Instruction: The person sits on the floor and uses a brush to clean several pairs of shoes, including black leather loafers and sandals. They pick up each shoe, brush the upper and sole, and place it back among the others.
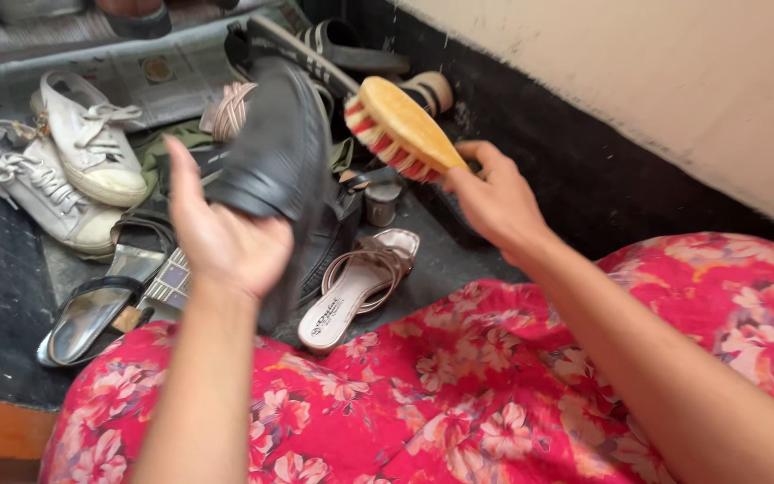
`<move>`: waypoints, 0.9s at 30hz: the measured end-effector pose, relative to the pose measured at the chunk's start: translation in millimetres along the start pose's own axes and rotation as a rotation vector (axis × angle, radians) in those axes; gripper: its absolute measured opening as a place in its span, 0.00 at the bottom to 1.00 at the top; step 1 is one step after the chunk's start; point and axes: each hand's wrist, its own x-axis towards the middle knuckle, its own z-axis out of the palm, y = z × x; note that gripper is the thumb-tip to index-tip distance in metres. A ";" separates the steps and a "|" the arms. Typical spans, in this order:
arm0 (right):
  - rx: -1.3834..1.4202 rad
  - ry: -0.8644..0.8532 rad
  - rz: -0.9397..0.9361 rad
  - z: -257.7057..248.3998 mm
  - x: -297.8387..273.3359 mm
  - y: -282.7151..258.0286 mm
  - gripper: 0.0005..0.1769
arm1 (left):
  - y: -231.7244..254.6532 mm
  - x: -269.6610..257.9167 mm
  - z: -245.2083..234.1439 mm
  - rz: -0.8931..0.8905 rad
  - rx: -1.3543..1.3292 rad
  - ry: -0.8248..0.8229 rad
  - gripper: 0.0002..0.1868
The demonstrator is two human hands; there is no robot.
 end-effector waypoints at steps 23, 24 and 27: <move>-0.291 0.067 -0.941 14.1 -56.6 -38.3 0.31 | -34.3 -22.4 2.5 -0.159 -0.237 -0.024 0.64; -0.342 -0.029 -0.874 16.6 -67.1 -39.6 0.31 | -34.6 -21.9 4.5 -0.106 -0.086 -0.004 0.64; -0.458 -0.116 -0.751 22.2 -79.3 -37.1 0.30 | -31.6 -23.3 4.2 -0.161 -0.098 0.060 0.63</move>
